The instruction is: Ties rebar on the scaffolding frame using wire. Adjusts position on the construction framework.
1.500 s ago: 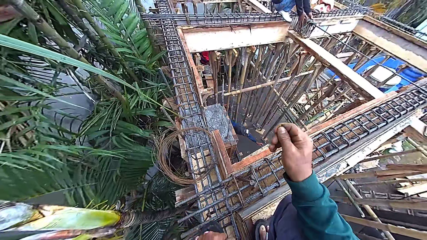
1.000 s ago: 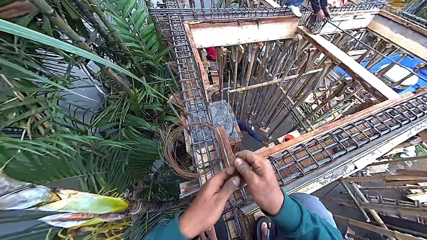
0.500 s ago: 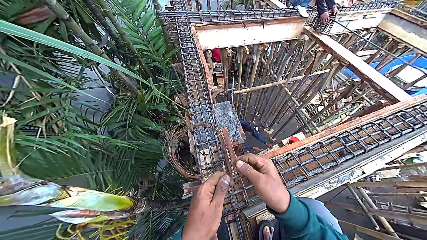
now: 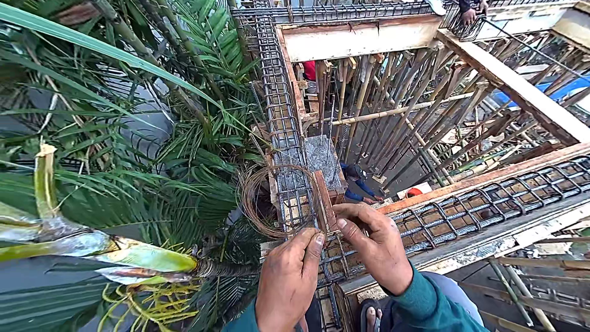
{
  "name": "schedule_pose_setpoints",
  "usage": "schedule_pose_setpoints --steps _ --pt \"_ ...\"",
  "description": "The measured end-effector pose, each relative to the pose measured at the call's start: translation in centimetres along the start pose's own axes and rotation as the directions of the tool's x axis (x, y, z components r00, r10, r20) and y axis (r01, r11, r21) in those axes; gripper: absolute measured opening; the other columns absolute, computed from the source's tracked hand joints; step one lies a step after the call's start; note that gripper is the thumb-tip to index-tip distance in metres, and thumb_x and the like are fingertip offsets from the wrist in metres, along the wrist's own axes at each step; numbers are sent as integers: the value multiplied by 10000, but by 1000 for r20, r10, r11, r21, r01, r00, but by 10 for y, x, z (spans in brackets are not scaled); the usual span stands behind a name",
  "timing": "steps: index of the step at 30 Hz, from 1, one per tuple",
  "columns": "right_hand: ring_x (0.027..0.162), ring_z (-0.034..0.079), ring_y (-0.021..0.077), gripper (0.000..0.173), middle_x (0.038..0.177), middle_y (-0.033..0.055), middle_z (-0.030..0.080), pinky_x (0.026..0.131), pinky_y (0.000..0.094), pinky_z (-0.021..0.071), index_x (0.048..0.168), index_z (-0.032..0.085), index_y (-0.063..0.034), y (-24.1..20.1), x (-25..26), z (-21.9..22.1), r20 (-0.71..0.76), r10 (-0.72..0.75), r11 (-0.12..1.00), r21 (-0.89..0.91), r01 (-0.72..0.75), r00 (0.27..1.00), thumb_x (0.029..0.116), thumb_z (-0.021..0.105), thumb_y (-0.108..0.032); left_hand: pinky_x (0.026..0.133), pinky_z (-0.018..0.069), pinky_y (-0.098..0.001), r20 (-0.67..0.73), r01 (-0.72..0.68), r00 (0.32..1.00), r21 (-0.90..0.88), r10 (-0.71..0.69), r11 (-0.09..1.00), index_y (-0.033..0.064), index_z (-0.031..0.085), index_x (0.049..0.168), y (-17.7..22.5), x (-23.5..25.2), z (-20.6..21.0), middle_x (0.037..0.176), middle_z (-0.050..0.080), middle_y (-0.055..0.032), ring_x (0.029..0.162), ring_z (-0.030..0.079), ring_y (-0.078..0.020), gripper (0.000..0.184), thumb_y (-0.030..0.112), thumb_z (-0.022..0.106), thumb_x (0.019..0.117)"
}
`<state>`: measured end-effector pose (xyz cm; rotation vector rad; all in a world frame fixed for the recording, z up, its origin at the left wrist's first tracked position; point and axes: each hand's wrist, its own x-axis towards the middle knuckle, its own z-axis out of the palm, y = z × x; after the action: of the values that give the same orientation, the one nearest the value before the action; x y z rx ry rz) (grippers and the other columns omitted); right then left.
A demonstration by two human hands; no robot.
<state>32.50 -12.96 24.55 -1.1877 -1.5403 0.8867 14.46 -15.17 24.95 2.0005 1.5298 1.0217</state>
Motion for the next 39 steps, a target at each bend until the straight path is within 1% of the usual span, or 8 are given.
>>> schedule_pose_setpoints --steps 11,15,19,25,31,34,37,39 --pt "842 698 70 187 985 48 743 775 203 600 1115 739 0 1 3 -2 19 -44 997 64 42 999 985 644 -97 642 477 -105 76 51 996 -106 -43 993 146 742 975 3 7 -10 819 693 101 723 601 85 346 298 449 1077" --pt "760 676 95 229 909 40 717 703 236 583 1184 676 10 -6 5 -1 99 162 930 318 -185 982 992 611 -96 635 468 -86 53 24 998 -156 -16 988 121 733 970 7 8 -11 806 684 94 710 585 97 331 275 460 1078" --pt "718 666 101 187 857 62 710 692 251 589 1048 727 34 -9 5 1 199 254 792 518 -322 946 1011 570 -62 656 481 -110 21 -19 1000 -95 21 995 100 741 987 6 7 -8 816 695 63 724 601 70 361 297 453 1078" --pt "716 664 92 199 834 55 711 701 244 586 982 737 30 -12 2 3 137 263 785 545 -295 955 1003 550 -37 655 541 -215 17 -113 994 60 112 992 104 751 1016 5 1 0 875 742 -12 772 687 -49 387 308 429 1089" --pt "699 663 105 216 789 53 696 715 269 594 944 730 22 -12 5 -1 107 301 736 606 -302 948 999 527 -30 708 552 -198 2 -165 986 44 165 985 77 751 1011 5 -3 6 907 755 -46 823 709 -65 375 284 447 1087" --pt "696 668 98 217 786 44 702 716 267 597 925 728 11 -13 7 -5 97 301 726 622 -293 949 995 527 -30 773 551 -157 -9 -188 982 -20 188 982 48 751 1087 5 -5 9 951 772 -63 856 716 -36 354 248 460 1086" --pt "710 660 93 215 794 39 696 716 259 585 917 723 7 -12 6 -5 103 244 756 602 -256 964 997 529 -40 569 528 -164 32 -112 992 -196 121 974 26 668 1289 4 -7 10 799 693 -17 610 606 -11 372 264 456 1098" --pt "716 652 85 210 802 31 693 714 254 577 922 724 5 -11 5 -5 95 211 791 568 -227 973 996 535 -48 482 504 -180 88 -53 993 -273 80 961 40 611 1350 3 -9 9 752 672 14 535 570 -11 382 281 449 1101"
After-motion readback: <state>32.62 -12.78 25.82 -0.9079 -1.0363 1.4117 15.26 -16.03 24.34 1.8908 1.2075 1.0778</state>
